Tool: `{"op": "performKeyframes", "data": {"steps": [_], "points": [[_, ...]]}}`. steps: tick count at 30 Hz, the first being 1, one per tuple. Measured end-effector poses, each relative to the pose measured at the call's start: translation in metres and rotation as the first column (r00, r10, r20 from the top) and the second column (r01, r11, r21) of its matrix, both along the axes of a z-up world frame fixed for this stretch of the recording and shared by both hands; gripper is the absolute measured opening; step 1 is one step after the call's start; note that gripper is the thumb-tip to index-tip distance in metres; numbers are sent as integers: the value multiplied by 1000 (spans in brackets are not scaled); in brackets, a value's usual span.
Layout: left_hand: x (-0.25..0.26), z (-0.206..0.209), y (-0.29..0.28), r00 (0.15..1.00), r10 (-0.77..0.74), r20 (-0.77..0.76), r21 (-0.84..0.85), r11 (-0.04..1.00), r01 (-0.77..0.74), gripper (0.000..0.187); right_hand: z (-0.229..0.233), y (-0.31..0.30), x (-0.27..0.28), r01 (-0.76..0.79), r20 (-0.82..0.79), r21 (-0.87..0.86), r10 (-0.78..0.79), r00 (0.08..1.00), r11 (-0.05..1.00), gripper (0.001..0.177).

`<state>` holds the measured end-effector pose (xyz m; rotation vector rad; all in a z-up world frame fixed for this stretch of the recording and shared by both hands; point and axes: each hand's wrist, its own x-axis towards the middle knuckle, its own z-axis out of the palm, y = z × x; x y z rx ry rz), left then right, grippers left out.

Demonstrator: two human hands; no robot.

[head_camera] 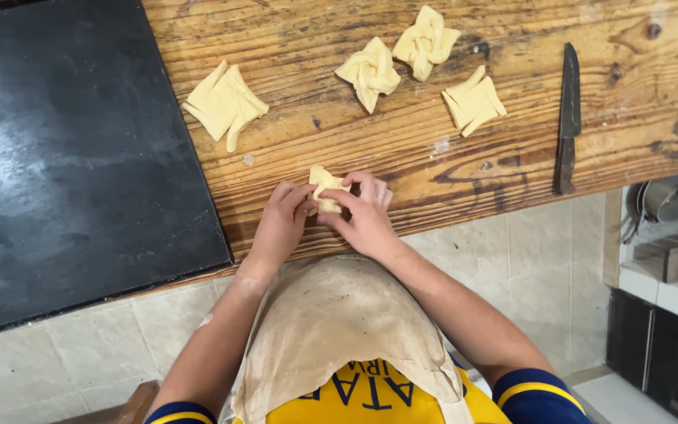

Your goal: Cutting dough into squares, folding them into star shapes, and greasing a baking tray.

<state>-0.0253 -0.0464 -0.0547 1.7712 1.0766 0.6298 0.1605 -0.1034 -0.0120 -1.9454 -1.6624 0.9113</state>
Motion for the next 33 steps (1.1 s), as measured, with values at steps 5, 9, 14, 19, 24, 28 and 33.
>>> {"op": "performKeyframes", "data": {"steps": [5, 9, 14, 19, 24, 28, 33], "points": [[0, -14, 1, 997, 53, -62, 97, 994, -47, 26, -47, -23, 18, -133, 175, 290, 84, 981, 948, 56], [0, -1, 9, 997, 20, -77, 83, 996, -14, 27, -42, -25, 23, -220, 193, 356, 159, 968, 908, 30], [-1, 35, 10, 985, -105, -139, 322, 936, 145, 32, -49, -37, 43, -324, 353, 426, 174, 919, 845, 25], [-4, 37, 7, 962, -105, -252, 773, 577, 265, 32, -34, -33, 50, -382, 403, 485, 187, 896, 786, 23], [-17, 36, 19, 950, -124, -287, 759, 575, 304, 28, 5, -15, 35, -408, 469, 568, 127, 874, 714, 35], [-28, 30, 23, 918, -150, -366, 734, 560, 384, 37, 27, -7, 33, -497, 588, 426, 186, 787, 756, 43], [-27, 4, 63, 868, -345, -357, 512, 705, 491, 31, 27, -7, 47, -432, 504, 172, 298, 811, 886, 40]]}}
